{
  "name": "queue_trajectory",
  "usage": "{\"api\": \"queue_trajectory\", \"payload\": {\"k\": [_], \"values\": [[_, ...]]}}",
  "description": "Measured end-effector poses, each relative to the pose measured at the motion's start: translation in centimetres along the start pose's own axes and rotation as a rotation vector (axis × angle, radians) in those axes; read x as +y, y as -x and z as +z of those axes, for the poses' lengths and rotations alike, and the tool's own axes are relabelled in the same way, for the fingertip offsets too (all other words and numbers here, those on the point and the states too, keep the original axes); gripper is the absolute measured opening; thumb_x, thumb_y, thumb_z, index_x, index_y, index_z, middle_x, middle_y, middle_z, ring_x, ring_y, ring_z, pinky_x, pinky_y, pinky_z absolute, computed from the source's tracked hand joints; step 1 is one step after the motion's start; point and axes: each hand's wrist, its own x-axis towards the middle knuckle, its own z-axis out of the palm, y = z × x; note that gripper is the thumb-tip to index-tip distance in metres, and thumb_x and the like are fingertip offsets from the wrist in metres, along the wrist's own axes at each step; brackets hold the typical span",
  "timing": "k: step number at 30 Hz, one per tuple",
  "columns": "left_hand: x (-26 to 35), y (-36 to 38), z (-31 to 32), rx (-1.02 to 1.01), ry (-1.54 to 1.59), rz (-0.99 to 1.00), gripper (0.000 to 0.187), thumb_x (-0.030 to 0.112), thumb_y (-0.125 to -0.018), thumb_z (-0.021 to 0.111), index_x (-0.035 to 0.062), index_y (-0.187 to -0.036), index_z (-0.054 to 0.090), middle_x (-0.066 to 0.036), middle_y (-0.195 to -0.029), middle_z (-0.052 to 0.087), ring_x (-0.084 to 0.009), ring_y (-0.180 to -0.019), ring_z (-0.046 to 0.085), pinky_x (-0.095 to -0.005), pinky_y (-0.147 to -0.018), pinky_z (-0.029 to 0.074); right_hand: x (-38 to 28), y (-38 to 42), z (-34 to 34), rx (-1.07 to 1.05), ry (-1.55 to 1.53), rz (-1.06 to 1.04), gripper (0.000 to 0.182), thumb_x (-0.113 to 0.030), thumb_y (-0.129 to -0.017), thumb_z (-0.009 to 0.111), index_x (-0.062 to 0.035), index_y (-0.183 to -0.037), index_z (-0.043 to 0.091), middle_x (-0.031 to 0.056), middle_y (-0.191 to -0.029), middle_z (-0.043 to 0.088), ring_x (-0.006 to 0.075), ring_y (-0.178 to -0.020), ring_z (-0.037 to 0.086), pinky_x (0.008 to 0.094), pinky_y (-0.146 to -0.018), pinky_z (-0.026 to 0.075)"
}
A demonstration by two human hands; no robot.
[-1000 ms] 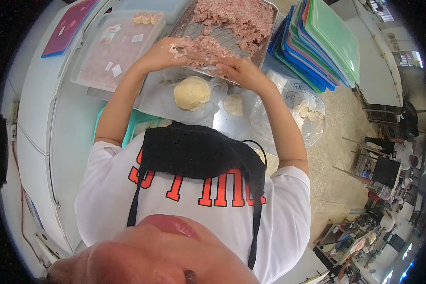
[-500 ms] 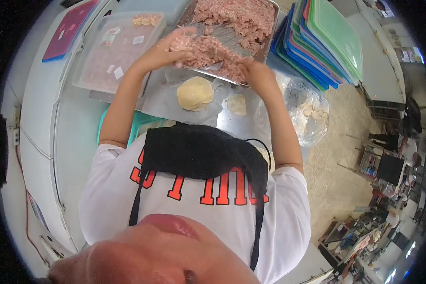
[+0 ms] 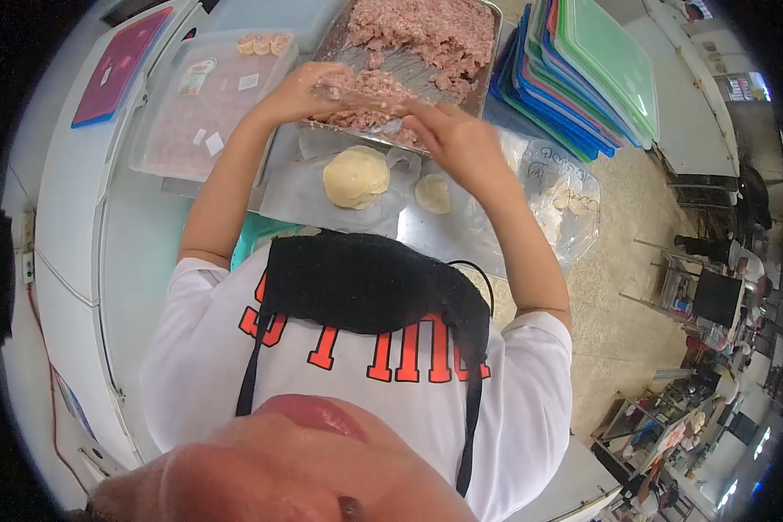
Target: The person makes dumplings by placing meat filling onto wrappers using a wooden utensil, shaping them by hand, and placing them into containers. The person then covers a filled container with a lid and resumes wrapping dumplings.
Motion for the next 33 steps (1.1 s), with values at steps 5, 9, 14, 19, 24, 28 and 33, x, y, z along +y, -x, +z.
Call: {"api": "queue_trajectory", "payload": {"k": [5,9,14,19,24,28,33], "values": [[0.8,0.4,-0.8,0.041,0.087,-0.069,0.052,0.028,-0.072,0.077,0.0054,-0.115,0.058,-0.011,-0.112,0.062,-0.0229,-0.104,0.057,-0.0333,-0.092,0.043,0.5,-1.1,-1.7,0.002,-0.123,0.001,0.027,-0.024,-0.092,0.058,-0.0066,-0.112,0.063,0.0176,-0.100,0.065,0.0342,-0.088,0.063,0.0357,-0.077,0.050],[1.9,0.6,-2.3,0.092,0.212,0.012,0.051,0.035,-0.073,0.078,0.0024,-0.108,0.061,-0.012,-0.100,0.066,-0.0221,-0.091,0.060,-0.0326,-0.083,0.047,-1.3,-1.2,-0.4,-0.023,-0.266,0.019,0.032,-0.027,-0.096,0.049,-0.0038,-0.116,0.058,0.0215,-0.103,0.064,0.0374,-0.093,0.062,0.0389,-0.080,0.049],[-0.3,0.8,-5.6,0.028,0.043,-0.105,0.057,0.039,-0.070,0.077,0.0027,-0.112,0.062,-0.010,-0.106,0.064,-0.0194,-0.094,0.059,-0.0297,-0.086,0.045,-0.8,-2.0,2.3,-0.126,-0.285,0.059,0.034,-0.028,-0.097,0.047,-0.0050,-0.120,0.056,0.0218,-0.100,0.064,0.0392,-0.097,0.059,0.0420,-0.083,0.047],[-10.0,3.5,-10.8,0.217,-0.085,-0.273,0.059,0.039,-0.071,0.075,0.0026,-0.114,0.061,-0.011,-0.106,0.064,-0.0199,-0.094,0.059,-0.0308,-0.084,0.046,2.6,0.5,3.6,-0.106,-0.373,0.225,0.034,-0.026,-0.097,0.051,-0.0002,-0.117,0.058,0.0174,-0.103,0.066,0.0275,-0.095,0.063,0.0329,-0.082,0.047],[-19.5,5.3,-13.9,0.348,-0.557,-0.462,0.059,0.032,-0.070,0.071,0.0066,-0.122,0.058,-0.017,-0.113,0.062,-0.0287,-0.102,0.060,-0.0354,-0.090,0.046,4.6,2.5,4.6,-0.120,-0.482,0.468,0.033,-0.025,-0.095,0.053,-0.0023,-0.119,0.059,0.0146,-0.096,0.067,0.0215,-0.087,0.064,0.0308,-0.077,0.047],[-21.8,4.1,-14.3,0.421,-0.479,-0.361,0.065,0.033,-0.073,0.070,0.0099,-0.130,0.049,-0.020,-0.105,0.065,-0.0329,-0.092,0.063,-0.0375,-0.084,0.049,4.6,2.3,5.3,-0.109,-0.600,0.561,0.035,-0.025,-0.095,0.054,0.0007,-0.119,0.059,0.0112,-0.098,0.068,0.0168,-0.088,0.061,0.0294,-0.080,0.047],[-22.1,1.8,-13.1,0.367,-0.406,-0.517,0.085,0.033,-0.077,0.071,0.0158,-0.146,0.025,-0.021,-0.101,0.066,-0.0343,-0.095,0.064,-0.0408,-0.083,0.049,4.7,1.9,6.6,-0.026,-0.568,0.516,0.033,-0.024,-0.096,0.054,0.0008,-0.117,0.060,-0.0016,-0.085,0.058,0.0056,-0.071,0.048,0.0211,-0.064,0.041]]}}
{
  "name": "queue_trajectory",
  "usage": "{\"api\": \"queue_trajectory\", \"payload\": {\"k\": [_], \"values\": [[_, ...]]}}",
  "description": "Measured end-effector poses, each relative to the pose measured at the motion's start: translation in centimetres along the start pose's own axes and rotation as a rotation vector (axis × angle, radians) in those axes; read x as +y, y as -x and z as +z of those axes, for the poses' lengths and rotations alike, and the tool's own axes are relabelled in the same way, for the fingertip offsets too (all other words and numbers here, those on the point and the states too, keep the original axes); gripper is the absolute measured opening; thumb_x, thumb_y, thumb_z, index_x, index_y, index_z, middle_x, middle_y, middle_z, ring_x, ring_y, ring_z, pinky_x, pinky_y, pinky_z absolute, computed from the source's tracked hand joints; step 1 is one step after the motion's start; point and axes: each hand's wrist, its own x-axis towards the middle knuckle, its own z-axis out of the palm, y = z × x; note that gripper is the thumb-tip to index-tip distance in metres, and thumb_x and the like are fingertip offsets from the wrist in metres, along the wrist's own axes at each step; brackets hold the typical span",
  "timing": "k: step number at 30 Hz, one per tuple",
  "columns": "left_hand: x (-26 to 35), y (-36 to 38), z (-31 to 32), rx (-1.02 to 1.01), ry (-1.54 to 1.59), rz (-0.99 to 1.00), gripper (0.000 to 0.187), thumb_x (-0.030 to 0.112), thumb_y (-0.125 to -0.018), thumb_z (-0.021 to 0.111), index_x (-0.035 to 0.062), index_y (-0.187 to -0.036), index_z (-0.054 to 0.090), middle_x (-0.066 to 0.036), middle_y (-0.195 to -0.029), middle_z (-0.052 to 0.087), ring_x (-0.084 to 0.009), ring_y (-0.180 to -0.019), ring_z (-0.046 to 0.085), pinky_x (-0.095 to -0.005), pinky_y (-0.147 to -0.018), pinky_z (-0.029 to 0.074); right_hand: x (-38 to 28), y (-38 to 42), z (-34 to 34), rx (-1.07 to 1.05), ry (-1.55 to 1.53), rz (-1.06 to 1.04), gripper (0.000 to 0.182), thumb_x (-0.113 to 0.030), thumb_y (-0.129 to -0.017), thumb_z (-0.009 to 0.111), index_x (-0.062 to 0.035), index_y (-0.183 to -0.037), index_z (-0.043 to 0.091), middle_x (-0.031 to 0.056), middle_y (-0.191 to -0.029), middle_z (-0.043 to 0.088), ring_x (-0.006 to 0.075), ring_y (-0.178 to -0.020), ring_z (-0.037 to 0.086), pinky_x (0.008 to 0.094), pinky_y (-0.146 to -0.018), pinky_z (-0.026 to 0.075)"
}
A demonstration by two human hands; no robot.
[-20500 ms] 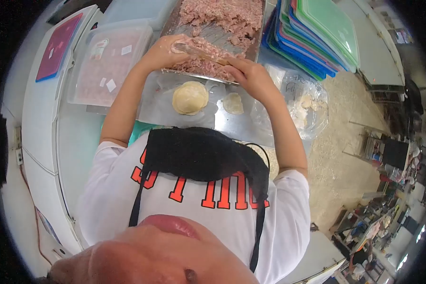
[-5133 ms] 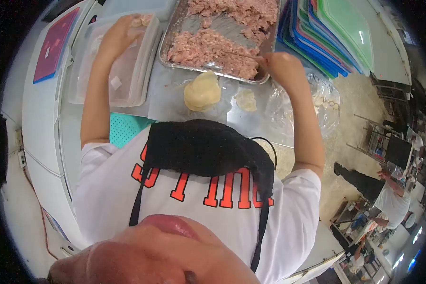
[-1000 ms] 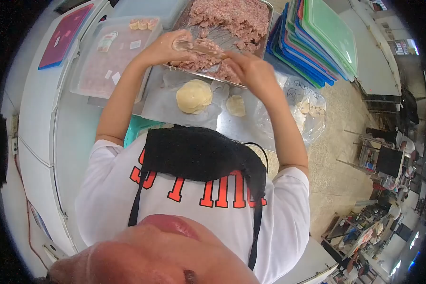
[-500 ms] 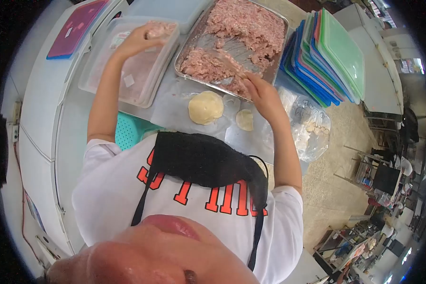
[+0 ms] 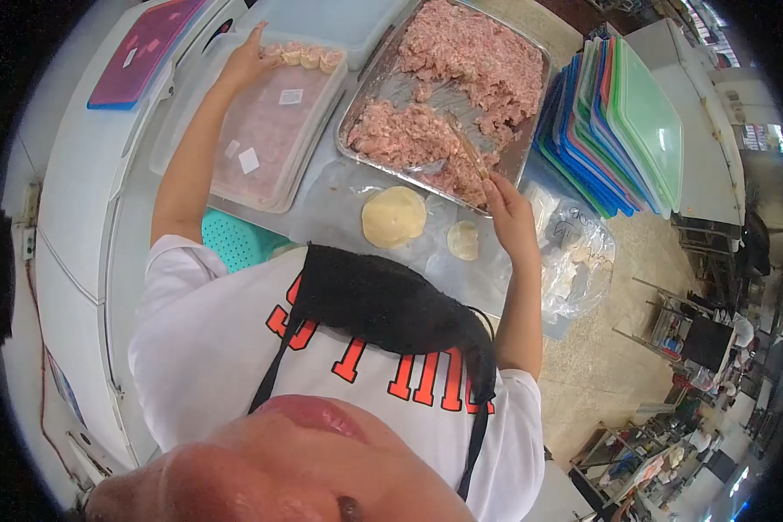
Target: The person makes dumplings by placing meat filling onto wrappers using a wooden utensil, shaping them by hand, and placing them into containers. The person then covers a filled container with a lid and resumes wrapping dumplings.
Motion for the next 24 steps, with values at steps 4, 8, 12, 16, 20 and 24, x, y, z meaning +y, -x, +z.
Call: {"api": "queue_trajectory", "payload": {"k": [4,8,12,16,20,24], "values": [[-1.8,-2.1,1.5,0.000,-0.055,0.062,0.086,0.030,-0.078,0.071,0.0176,-0.148,0.021,-0.021,-0.101,0.066,-0.0350,-0.094,0.064,-0.0413,-0.081,0.049,-0.2,0.0,1.0,-0.016,-0.077,0.016,0.034,-0.024,-0.095,0.055,0.0007,-0.119,0.059,0.0076,-0.098,0.063,0.0150,-0.086,0.057,0.0275,-0.075,0.045],[-1.1,-1.6,1.3,-0.062,-0.053,0.098,0.084,0.026,-0.080,0.068,0.0178,-0.148,0.019,-0.021,-0.102,0.066,-0.0366,-0.094,0.063,-0.0421,-0.080,0.049,-1.1,-0.7,0.1,-0.134,0.143,-0.058,0.032,-0.024,-0.092,0.056,-0.0041,-0.116,0.060,0.0200,-0.103,0.066,0.0309,-0.092,0.065,0.0357,-0.081,0.049],[1.7,0.6,0.2,-0.048,-0.210,0.254,0.075,0.025,-0.082,0.066,0.0175,-0.145,0.028,-0.019,-0.118,0.060,-0.0347,-0.108,0.057,-0.0408,-0.089,0.046,-3.2,-2.0,-4.2,-0.236,0.583,-0.231,0.028,-0.027,-0.092,0.055,-0.0045,-0.107,0.064,0.0229,-0.091,0.065,0.0304,-0.086,0.065,0.0382,-0.075,0.049],[10.5,6.9,-4.5,0.044,-0.127,0.554,0.055,0.024,-0.084,0.065,0.0128,-0.135,0.047,-0.012,-0.133,0.052,-0.0292,-0.120,0.050,-0.0369,-0.097,0.042,-4.8,-2.3,-5.6,-0.240,1.139,-0.240,0.026,-0.027,-0.086,0.057,-0.0049,-0.084,0.070,0.0193,-0.078,0.066,0.0330,-0.073,0.066,0.0421,-0.063,0.052],[17.3,14.8,-3.4,-0.113,0.281,0.555,0.041,0.019,-0.086,0.063,0.0095,-0.125,0.056,-0.010,-0.124,0.058,-0.0252,-0.110,0.056,-0.0330,-0.093,0.044,-1.9,-1.3,-0.6,-0.167,1.175,-0.411,0.021,-0.021,-0.079,0.058,-0.0052,-0.070,0.069,0.0160,-0.069,0.066,0.0313,-0.064,0.067,0.0417,-0.055,0.053],[19.1,20.5,3.4,-0.413,0.450,0.490,0.031,0.020,-0.081,0.067,0.0050,-0.107,0.059,-0.013,-0.105,0.060,-0.0323,-0.099,0.058,-0.0393,-0.086,0.046,-0.6,-0.3,1.3,-0.146,1.073,-0.575,0.018,-0.015,-0.076,0.056,-0.0048,-0.071,0.069,0.0162,-0.069,0.066,0.0313,-0.065,0.067,0.0413,-0.057,0.054]]}}
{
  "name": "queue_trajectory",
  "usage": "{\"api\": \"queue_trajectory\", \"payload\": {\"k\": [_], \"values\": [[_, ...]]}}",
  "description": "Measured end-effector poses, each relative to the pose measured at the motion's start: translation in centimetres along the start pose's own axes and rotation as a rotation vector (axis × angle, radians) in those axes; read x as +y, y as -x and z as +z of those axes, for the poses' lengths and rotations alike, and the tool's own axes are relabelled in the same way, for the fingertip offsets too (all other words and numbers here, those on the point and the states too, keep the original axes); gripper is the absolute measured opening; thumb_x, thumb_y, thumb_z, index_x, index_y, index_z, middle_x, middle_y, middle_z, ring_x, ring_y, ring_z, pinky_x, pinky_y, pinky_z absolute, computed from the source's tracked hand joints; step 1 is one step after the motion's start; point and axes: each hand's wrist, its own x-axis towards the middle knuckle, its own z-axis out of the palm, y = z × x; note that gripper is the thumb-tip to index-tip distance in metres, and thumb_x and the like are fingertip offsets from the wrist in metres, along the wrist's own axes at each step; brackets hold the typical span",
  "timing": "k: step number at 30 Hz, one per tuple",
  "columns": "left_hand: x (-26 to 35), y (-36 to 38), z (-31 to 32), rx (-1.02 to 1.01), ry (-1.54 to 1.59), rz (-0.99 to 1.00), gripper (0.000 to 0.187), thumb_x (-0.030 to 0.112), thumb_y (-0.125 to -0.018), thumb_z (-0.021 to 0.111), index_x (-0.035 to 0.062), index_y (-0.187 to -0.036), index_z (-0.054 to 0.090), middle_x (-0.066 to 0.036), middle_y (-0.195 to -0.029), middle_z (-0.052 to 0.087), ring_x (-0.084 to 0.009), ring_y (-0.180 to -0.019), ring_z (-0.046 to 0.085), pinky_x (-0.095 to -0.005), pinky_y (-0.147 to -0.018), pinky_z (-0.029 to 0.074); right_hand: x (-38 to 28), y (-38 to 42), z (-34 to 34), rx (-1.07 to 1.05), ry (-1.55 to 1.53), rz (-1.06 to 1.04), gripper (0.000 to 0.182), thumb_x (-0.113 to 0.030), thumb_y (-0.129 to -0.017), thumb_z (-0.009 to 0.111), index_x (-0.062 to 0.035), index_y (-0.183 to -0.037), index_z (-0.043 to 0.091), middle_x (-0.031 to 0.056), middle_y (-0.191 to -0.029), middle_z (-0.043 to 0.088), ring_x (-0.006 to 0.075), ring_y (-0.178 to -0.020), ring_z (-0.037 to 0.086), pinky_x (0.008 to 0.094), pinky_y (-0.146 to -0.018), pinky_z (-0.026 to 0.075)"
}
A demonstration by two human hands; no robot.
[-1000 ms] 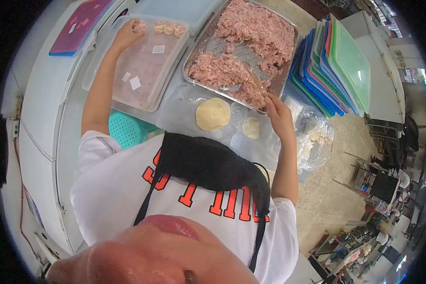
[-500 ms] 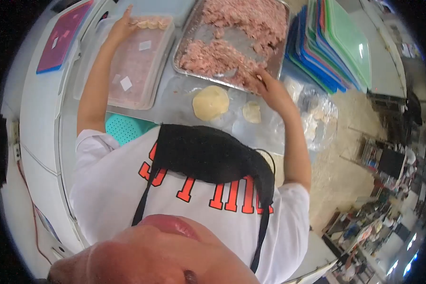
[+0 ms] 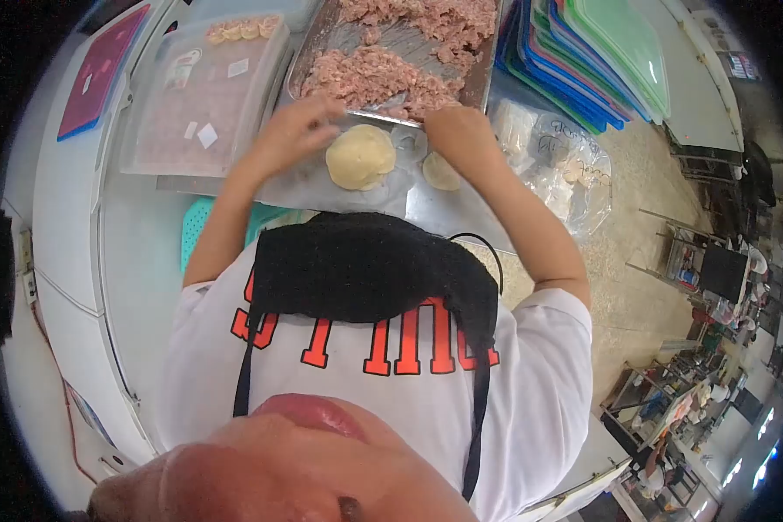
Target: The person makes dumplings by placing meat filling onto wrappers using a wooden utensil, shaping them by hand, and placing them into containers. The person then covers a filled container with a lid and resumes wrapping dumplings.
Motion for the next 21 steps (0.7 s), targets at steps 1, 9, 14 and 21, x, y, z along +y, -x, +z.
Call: {"api": "queue_trajectory", "payload": {"k": [1,9,14,21], "values": [[-1.0,0.2,1.9,-0.075,-0.035,0.006,0.030,0.020,-0.079,0.068,0.0057,-0.104,0.059,-0.013,-0.103,0.059,-0.0323,-0.099,0.057,-0.0394,-0.086,0.046,0.8,0.1,-0.7,0.004,0.003,0.000,0.018,-0.015,-0.076,0.056,-0.0048,-0.071,0.069,0.0162,-0.069,0.066,0.0313,-0.065,0.067,0.0413,-0.057,0.054],[-1.4,2.9,7.5,0.130,-0.171,0.142,0.026,0.021,-0.077,0.069,0.0075,-0.096,0.061,-0.012,-0.096,0.057,-0.0309,-0.095,0.053,-0.0387,-0.082,0.044,2.2,-1.3,-1.1,-0.048,0.161,0.062,0.015,-0.013,-0.075,0.057,-0.0034,-0.072,0.069,0.0162,-0.070,0.066,0.0302,-0.067,0.068,0.0408,-0.055,0.053],[-2.5,2.1,6.8,0.085,0.016,0.046,0.020,0.021,-0.083,0.065,0.0033,-0.092,0.064,-0.011,-0.088,0.058,-0.0282,-0.085,0.057,-0.0372,-0.075,0.046,2.8,-1.1,-3.1,-0.059,0.038,-0.068,0.017,-0.016,-0.076,0.057,-0.0055,-0.069,0.069,0.0165,-0.072,0.067,0.0301,-0.068,0.068,0.0413,-0.056,0.053],[-2.0,1.9,6.5,0.423,0.406,-0.262,0.027,0.025,-0.092,0.056,-0.0006,-0.097,0.065,-0.011,-0.096,0.064,-0.0215,-0.086,0.062,-0.0299,-0.077,0.047,-0.4,-0.9,-1.6,-0.028,0.008,-0.060,0.019,-0.015,-0.080,0.053,-0.0031,-0.071,0.066,0.0169,-0.072,0.066,0.0333,-0.069,0.066,0.0431,-0.058,0.053]]}}
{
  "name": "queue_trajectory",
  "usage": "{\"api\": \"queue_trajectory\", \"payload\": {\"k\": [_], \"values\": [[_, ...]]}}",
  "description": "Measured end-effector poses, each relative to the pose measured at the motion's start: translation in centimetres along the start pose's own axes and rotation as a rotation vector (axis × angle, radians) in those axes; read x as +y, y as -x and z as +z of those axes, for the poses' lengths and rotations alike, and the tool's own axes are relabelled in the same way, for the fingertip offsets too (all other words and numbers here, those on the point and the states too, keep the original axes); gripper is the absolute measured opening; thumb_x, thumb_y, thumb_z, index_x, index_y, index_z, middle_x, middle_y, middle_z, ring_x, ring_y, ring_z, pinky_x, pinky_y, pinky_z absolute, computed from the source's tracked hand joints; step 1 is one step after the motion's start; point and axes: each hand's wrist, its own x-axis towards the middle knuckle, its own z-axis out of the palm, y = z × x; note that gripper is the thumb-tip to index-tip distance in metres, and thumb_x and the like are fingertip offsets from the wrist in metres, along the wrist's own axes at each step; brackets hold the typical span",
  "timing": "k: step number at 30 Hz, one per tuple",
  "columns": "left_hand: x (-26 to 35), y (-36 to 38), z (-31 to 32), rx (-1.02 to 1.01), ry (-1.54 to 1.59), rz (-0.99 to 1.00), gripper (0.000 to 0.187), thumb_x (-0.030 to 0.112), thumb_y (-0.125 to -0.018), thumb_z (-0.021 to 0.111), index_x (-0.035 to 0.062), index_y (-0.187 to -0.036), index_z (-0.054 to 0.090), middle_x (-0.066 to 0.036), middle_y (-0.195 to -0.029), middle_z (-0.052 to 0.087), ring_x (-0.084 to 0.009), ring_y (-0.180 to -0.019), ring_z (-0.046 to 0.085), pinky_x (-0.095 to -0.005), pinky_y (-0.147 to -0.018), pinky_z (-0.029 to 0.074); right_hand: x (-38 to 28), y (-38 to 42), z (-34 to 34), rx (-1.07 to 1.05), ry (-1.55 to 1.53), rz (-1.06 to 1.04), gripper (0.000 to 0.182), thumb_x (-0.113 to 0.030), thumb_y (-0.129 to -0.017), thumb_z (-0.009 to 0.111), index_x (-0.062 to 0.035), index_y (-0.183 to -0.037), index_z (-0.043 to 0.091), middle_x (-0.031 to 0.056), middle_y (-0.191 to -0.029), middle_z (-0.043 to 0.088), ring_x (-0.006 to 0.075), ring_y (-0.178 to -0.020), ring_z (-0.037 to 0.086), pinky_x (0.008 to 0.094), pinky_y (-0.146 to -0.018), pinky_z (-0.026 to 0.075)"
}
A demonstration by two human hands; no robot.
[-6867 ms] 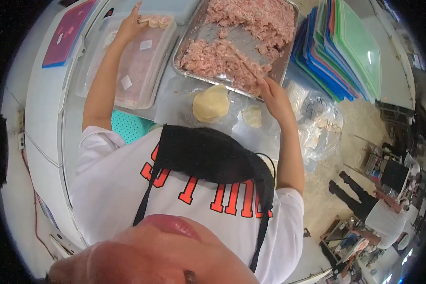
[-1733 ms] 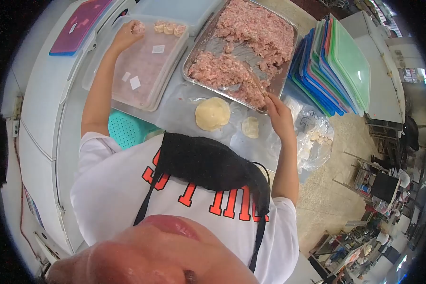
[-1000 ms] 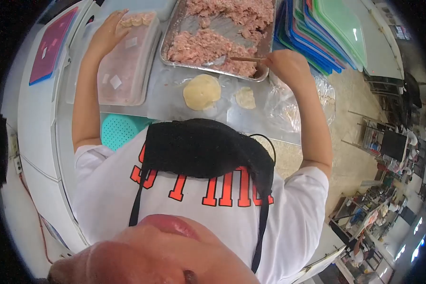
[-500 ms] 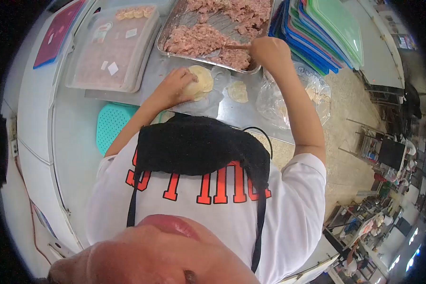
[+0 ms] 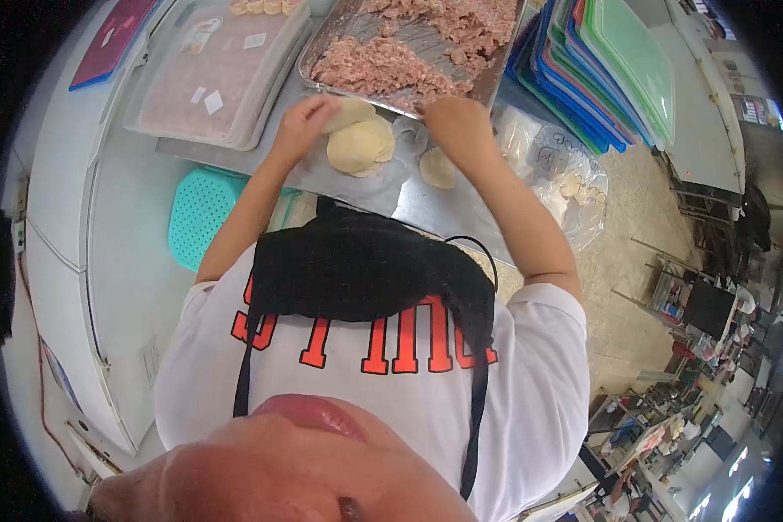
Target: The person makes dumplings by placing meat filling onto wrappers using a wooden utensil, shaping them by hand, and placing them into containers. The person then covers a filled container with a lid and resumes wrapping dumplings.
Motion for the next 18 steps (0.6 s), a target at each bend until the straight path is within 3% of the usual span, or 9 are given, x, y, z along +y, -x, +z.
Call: {"api": "queue_trajectory", "payload": {"k": [1,5,7,8,10,12,13,16,18], "values": [[0.1,-0.1,-0.1,0.106,0.116,-0.155,0.029,0.025,-0.092,0.055,-0.0013,-0.098,0.065,-0.012,-0.100,0.065,-0.0205,-0.087,0.063,-0.0291,-0.078,0.047,-0.7,-0.2,0.6,0.006,-0.028,0.043,0.020,-0.015,-0.081,0.053,-0.0031,-0.071,0.066,0.0173,-0.072,0.066,0.0334,-0.069,0.066,0.0434,-0.059,0.053],[0.6,-1.0,-0.8,0.228,0.411,-0.177,0.030,0.025,-0.093,0.054,-0.0019,-0.098,0.065,-0.014,-0.107,0.065,-0.0199,-0.092,0.062,-0.0300,-0.080,0.047,-1.0,-1.0,3.1,0.030,-0.145,0.132,0.021,-0.020,-0.081,0.054,-0.0059,-0.079,0.070,0.0187,-0.076,0.067,0.0349,-0.072,0.067,0.0448,-0.064,0.054],[1.8,-0.5,-0.9,0.096,-0.091,0.240,0.026,0.023,-0.091,0.055,0.0001,-0.097,0.066,-0.013,-0.101,0.065,-0.0244,-0.092,0.061,-0.0329,-0.082,0.047,-0.5,-1.3,2.5,0.015,-0.204,0.172,0.024,-0.024,-0.085,0.053,-0.0061,-0.081,0.070,0.0193,-0.078,0.067,0.0360,-0.073,0.066,0.0454,-0.065,0.054],[2.0,-0.5,-0.9,0.097,-0.091,0.245,0.026,0.023,-0.091,0.055,0.0001,-0.097,0.066,-0.013,-0.101,0.065,-0.0244,-0.092,0.061,-0.0329,-0.082,0.047,0.0,-1.1,2.1,-0.005,-0.411,0.206,0.029,-0.029,-0.087,0.052,-0.0062,-0.083,0.070,0.0187,-0.080,0.067,0.0364,-0.074,0.066,0.0462,-0.066,0.053],[2.5,-0.3,-0.8,-0.176,-0.500,0.584,0.022,0.019,-0.088,0.056,0.0012,-0.093,0.067,-0.013,-0.092,0.064,-0.0293,-0.090,0.059,-0.0373,-0.081,0.047,1.5,-0.6,1.6,-0.024,-0.619,0.236,0.034,-0.033,-0.090,0.051,-0.0063,-0.085,0.070,0.0181,-0.082,0.067,0.0369,-0.075,0.066,0.0471,-0.067,0.053],[2.7,0.1,-0.3,-0.236,-0.472,0.570,0.017,0.018,-0.084,0.058,0.0029,-0.088,0.066,-0.012,-0.086,0.061,-0.0312,-0.087,0.057,-0.0394,-0.078,0.047,3.0,-0.3,1.1,-0.003,-0.283,0.227,0.039,-0.041,-0.093,0.047,-0.0099,-0.086,0.070,0.0144,-0.081,0.068,0.0355,-0.075,0.066,0.0464,-0.066,0.052],[2.5,0.3,-0.1,-0.308,-0.454,0.517,0.018,0.019,-0.084,0.059,0.0031,-0.088,0.066,-0.012,-0.087,0.062,-0.0308,-0.086,0.058,-0.0395,-0.076,0.047,3.1,0.1,-0.2,0.014,-0.252,0.233,0.031,-0.031,-0.089,0.051,-0.0072,-0.082,0.070,0.0154,-0.077,0.068,0.0337,-0.073,0.067,0.0445,-0.063,0.053],[2.3,0.1,-0.3,-0.460,-0.453,0.355,0.019,0.021,-0.083,0.061,0.0032,-0.090,0.067,-0.013,-0.088,0.064,-0.0302,-0.083,0.059,-0.0392,-0.074,0.047,3.0,0.2,1.0,-0.058,0.066,0.128,0.024,-0.021,-0.082,0.055,-0.0038,-0.077,0.070,0.0161,-0.073,0.067,0.0310,-0.071,0.068,0.0423,-0.059,0.053],[2.5,0.0,-0.7,-0.539,-0.469,0.244,0.021,0.022,-0.083,0.062,0.0031,-0.092,0.067,-0.013,-0.089,0.065,-0.0301,-0.082,0.061,-0.0387,-0.074,0.048,1.6,0.2,1.8,-0.045,0.067,0.077,0.020,-0.015,-0.075,0.055,-0.0012,-0.072,0.068,0.0168,-0.071,0.067,0.0292,-0.070,0.068,0.0420,-0.057,0.053]]}}
